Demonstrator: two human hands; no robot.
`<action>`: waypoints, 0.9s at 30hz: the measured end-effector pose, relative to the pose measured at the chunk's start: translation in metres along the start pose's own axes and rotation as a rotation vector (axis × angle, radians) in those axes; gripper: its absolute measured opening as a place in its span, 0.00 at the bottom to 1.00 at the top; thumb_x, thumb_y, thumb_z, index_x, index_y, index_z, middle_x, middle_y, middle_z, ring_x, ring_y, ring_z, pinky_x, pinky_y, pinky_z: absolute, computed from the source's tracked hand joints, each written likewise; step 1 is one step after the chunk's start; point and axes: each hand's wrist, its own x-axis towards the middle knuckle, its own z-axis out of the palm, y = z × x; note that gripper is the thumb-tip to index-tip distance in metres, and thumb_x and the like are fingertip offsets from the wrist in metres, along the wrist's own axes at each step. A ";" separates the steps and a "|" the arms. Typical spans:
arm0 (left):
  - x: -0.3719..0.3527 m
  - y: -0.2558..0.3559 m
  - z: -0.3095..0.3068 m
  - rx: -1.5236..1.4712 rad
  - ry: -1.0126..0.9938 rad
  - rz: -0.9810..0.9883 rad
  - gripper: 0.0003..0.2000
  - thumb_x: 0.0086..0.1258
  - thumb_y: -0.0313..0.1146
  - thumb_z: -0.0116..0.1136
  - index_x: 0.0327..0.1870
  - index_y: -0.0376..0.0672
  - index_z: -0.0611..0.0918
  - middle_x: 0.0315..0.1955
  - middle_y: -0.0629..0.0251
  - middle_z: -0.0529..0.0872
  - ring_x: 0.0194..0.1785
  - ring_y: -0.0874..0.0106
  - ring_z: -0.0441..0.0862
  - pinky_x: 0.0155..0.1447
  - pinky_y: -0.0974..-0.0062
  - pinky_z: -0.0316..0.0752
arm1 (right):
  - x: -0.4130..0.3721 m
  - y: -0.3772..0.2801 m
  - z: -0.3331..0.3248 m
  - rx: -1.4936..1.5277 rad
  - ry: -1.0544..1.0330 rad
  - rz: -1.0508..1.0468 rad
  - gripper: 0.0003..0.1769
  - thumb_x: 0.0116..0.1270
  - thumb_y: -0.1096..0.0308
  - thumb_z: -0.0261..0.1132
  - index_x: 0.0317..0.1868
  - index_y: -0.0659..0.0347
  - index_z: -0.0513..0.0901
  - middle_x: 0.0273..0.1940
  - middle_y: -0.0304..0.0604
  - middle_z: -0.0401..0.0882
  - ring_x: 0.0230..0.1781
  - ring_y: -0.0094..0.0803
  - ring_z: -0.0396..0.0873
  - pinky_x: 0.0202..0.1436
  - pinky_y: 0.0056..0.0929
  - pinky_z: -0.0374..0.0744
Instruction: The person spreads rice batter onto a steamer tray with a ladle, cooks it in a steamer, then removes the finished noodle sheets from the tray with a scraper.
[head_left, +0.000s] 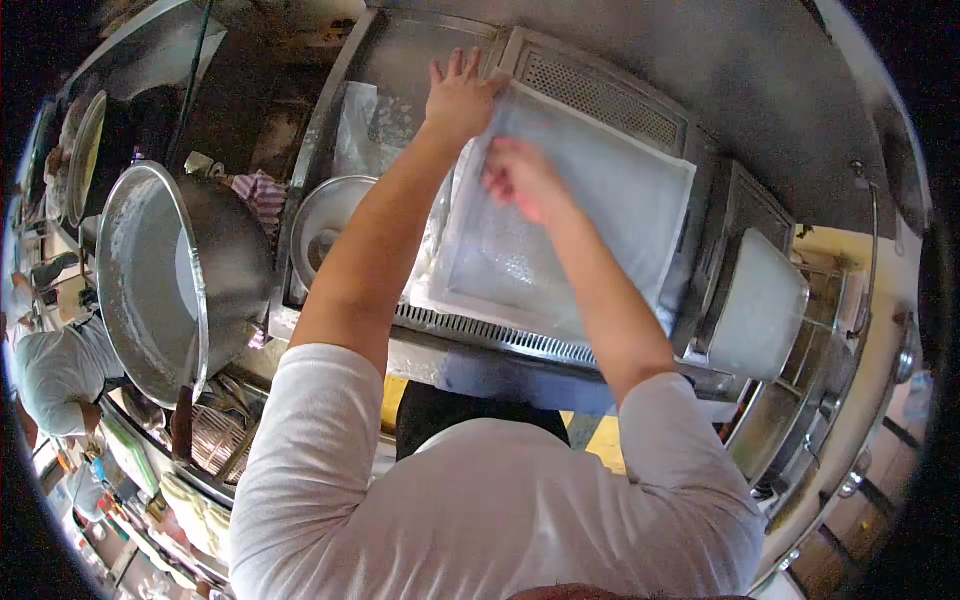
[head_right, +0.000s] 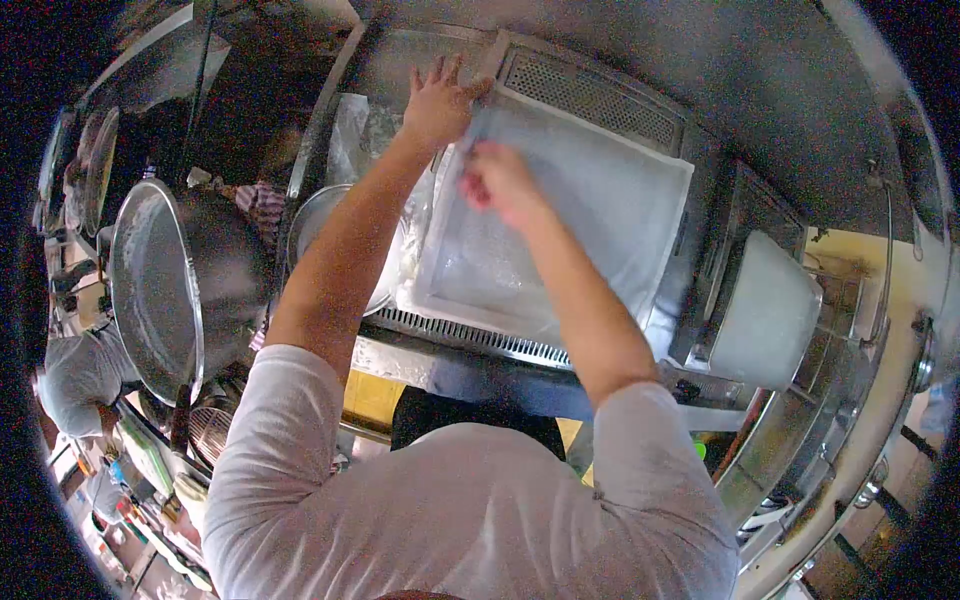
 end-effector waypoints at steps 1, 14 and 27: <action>0.000 0.000 0.003 0.013 0.020 0.007 0.26 0.74 0.39 0.49 0.74 0.72 0.73 0.81 0.56 0.58 0.83 0.50 0.51 0.79 0.32 0.45 | -0.025 0.022 0.010 -0.111 -0.011 0.012 0.18 0.68 0.71 0.64 0.57 0.63 0.74 0.27 0.39 0.79 0.20 0.26 0.75 0.21 0.27 0.73; -0.137 0.029 -0.051 -0.391 -0.200 0.134 0.18 0.56 0.28 0.60 0.50 0.43 0.85 0.46 0.50 0.87 0.55 0.54 0.84 0.56 0.56 0.79 | -0.133 0.085 0.008 -0.888 0.007 -0.232 0.19 0.68 0.71 0.64 0.59 0.63 0.81 0.38 0.49 0.86 0.39 0.40 0.84 0.45 0.39 0.82; -0.251 0.066 -0.069 -0.222 -0.335 0.319 0.17 0.56 0.25 0.60 0.49 0.37 0.78 0.39 0.51 0.88 0.47 0.55 0.85 0.55 0.59 0.77 | -0.280 0.113 -0.190 -1.252 0.348 -0.181 0.14 0.66 0.66 0.61 0.48 0.55 0.89 0.44 0.53 0.88 0.48 0.53 0.85 0.61 0.47 0.77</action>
